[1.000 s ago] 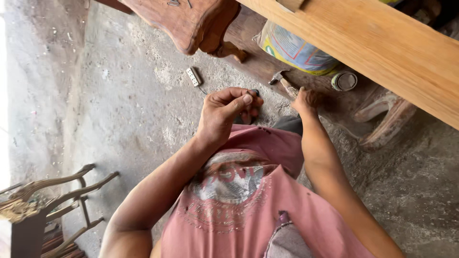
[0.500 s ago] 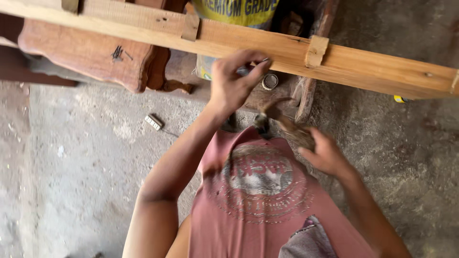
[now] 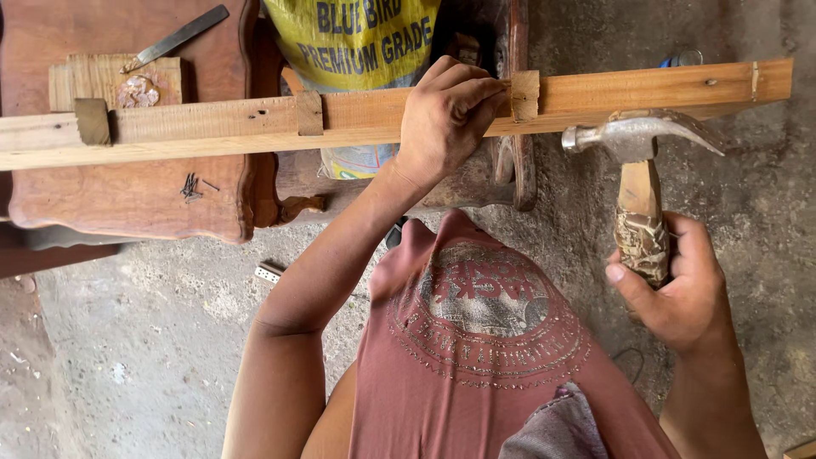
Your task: The person hammers small wooden blocks onto a long wooden rail resting on old furniture, then spreads yellow wood glue onto a block with a small stick and presses the glued blocks onto the rail, fitting them into place by hand.
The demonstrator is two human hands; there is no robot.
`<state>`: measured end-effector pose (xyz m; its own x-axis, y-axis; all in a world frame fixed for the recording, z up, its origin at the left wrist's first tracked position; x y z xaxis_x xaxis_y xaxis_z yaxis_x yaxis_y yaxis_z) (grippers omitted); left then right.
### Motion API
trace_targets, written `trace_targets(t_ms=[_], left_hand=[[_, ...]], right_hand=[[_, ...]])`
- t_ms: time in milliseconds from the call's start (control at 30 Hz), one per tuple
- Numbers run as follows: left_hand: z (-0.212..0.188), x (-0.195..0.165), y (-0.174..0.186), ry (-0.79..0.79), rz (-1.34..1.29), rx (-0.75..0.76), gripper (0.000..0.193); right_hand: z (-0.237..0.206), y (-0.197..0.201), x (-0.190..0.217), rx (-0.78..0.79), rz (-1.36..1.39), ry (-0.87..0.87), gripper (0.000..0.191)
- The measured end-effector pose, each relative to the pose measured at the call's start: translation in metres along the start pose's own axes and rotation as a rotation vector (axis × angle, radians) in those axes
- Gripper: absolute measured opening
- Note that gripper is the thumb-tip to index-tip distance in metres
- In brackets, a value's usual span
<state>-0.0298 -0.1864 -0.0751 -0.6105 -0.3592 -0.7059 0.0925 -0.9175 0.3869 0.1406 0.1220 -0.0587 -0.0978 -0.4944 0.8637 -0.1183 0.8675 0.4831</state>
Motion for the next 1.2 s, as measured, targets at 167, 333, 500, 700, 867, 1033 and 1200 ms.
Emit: trace_targets(t_ms=[167,333,500,700,867,1033,1200], left_hand=[[0.002,0.003,-0.001,0.021,-0.027,-0.003,0.015],[0.005,0.007,-0.002,0.053,-0.035,0.004,0.014],[0.008,0.008,-0.004,0.081,-0.014,0.014,0.014],[0.009,0.003,-0.006,0.058,0.031,-0.005,0.016],[0.010,-0.001,-0.008,0.053,0.080,-0.040,0.016],[0.009,0.000,-0.010,0.077,0.072,-0.031,0.014],[0.009,0.002,-0.009,0.077,0.060,-0.041,0.014]], right_hand=[[0.011,-0.009,0.021,-0.033,-0.064,0.087,0.059],[0.024,-0.012,0.026,-0.060,-0.130,0.135,0.057],[0.033,-0.012,0.029,-0.054,-0.148,0.163,0.057],[0.040,-0.007,0.037,-0.086,-0.339,0.147,0.060],[0.047,-0.003,0.051,-0.085,-0.467,0.215,0.063],[0.050,-0.002,0.058,-0.076,-0.485,0.249,0.063],[0.053,-0.001,0.060,-0.079,-0.514,0.257,0.064]])
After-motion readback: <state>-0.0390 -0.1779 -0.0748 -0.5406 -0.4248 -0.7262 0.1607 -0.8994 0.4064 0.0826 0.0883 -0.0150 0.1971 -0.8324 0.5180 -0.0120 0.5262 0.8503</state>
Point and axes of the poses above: each hand's wrist, its own z-axis towards the middle knuckle, its own y-axis out of the back of the hand, x = y × z, the point moved 4 cm from there along z, towards the middle knuckle, and after that the axes turned 7 degrees about -z, right-handed, at the moved point
